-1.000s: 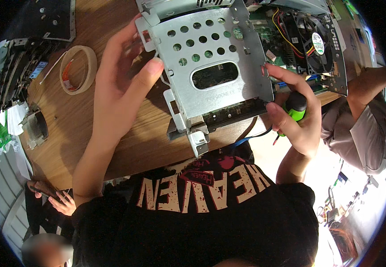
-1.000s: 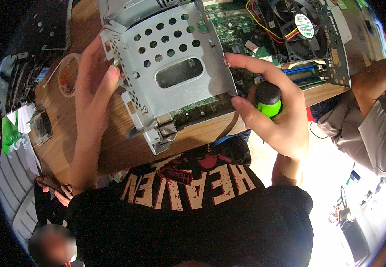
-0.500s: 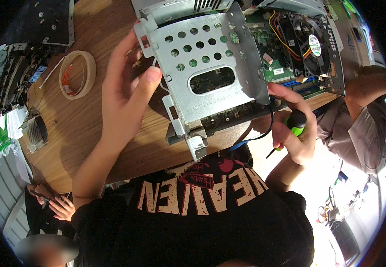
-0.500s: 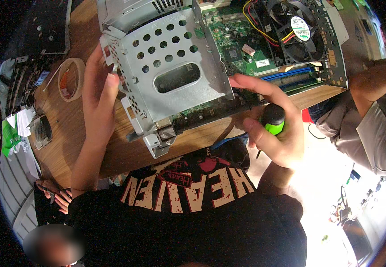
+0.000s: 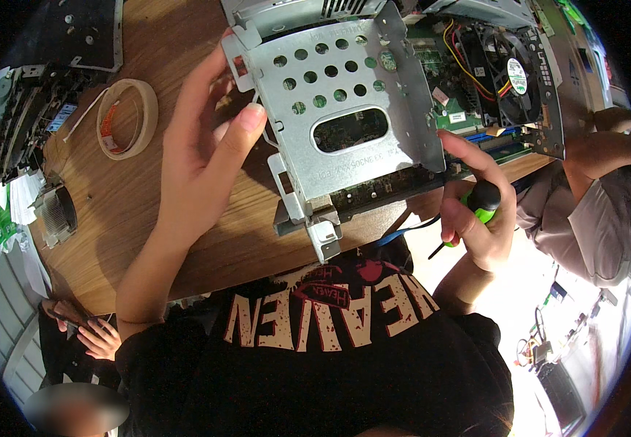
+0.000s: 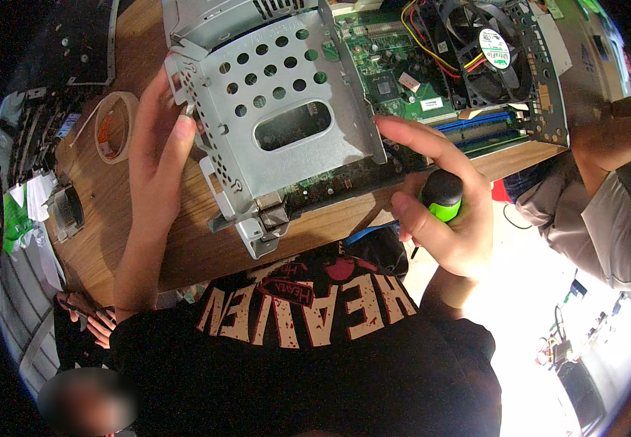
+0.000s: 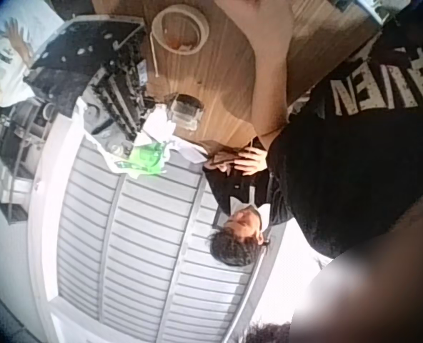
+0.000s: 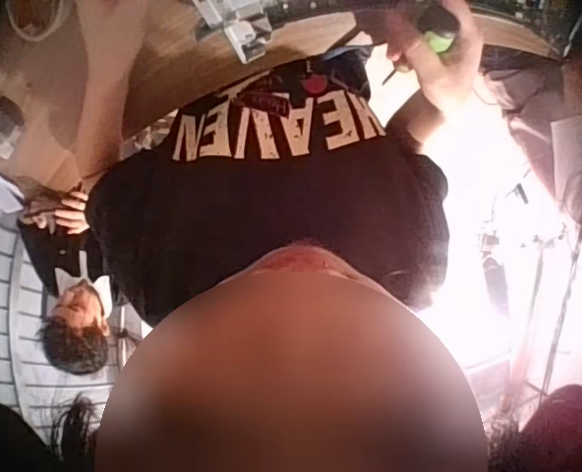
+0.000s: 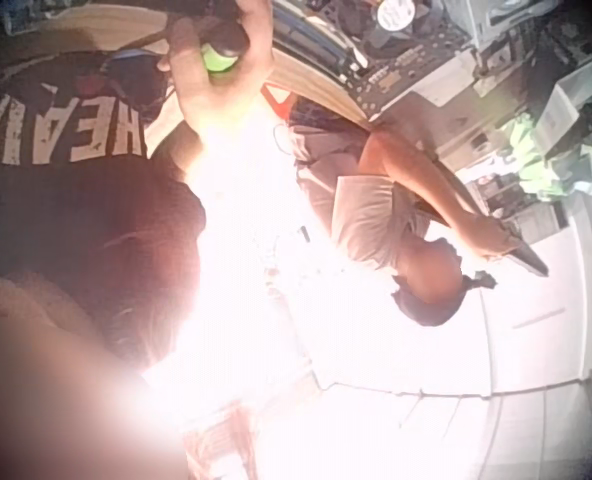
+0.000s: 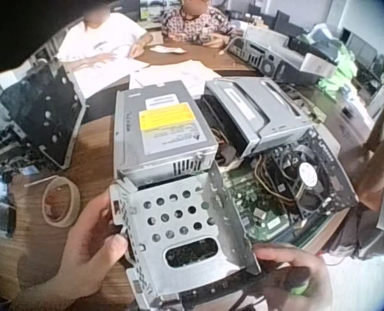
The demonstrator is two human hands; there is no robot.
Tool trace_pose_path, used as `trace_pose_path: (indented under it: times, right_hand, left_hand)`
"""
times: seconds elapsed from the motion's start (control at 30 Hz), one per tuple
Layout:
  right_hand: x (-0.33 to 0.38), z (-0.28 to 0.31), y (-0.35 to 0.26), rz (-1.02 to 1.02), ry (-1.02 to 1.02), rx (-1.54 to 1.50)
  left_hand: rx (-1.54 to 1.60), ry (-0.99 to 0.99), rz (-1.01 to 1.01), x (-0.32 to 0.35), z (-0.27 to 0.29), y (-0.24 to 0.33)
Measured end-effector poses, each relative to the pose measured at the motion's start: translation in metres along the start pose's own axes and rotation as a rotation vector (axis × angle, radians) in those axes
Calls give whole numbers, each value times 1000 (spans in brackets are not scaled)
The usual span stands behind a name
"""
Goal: The person assembles a computer by inserting a hard drive bay into the chassis and securing it with a screwdriver.
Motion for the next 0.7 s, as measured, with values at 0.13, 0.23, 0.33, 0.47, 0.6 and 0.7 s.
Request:
trace_pose_path:
  times: [0.13,0.23,0.33,0.47,0.6,0.7]
  right_hand:
    - [-1,-2,0,33,-3,61]
    - [2,-6,3,27,1,-32]
    - [5,-2,5,-7,82,-27]
    - [5,-2,4,5,76,-20]
    - [11,-8,2,55,73,2]
    - [18,-16,3,58,68,12]
  left_hand:
    - [20,34,29,-1,2,-5]
    - [58,65,1,-1,1,-3]
    - [66,97,-36,-2,0,0]
    - [45,72,-11,-3,-3,1]
    - [22,35,-11,-4,-3,4]
    - [9,34,-20,-3,-2,5]
Point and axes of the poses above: each hand's wrist, its own x-axis away from the middle knuckle, its own z-axis out of the back of the hand, y = z × x, the point moved 9 cm from there along -x, towards the middle knuckle, and after that the axes turned 7 degrees about -y, right-handed, at the moved point
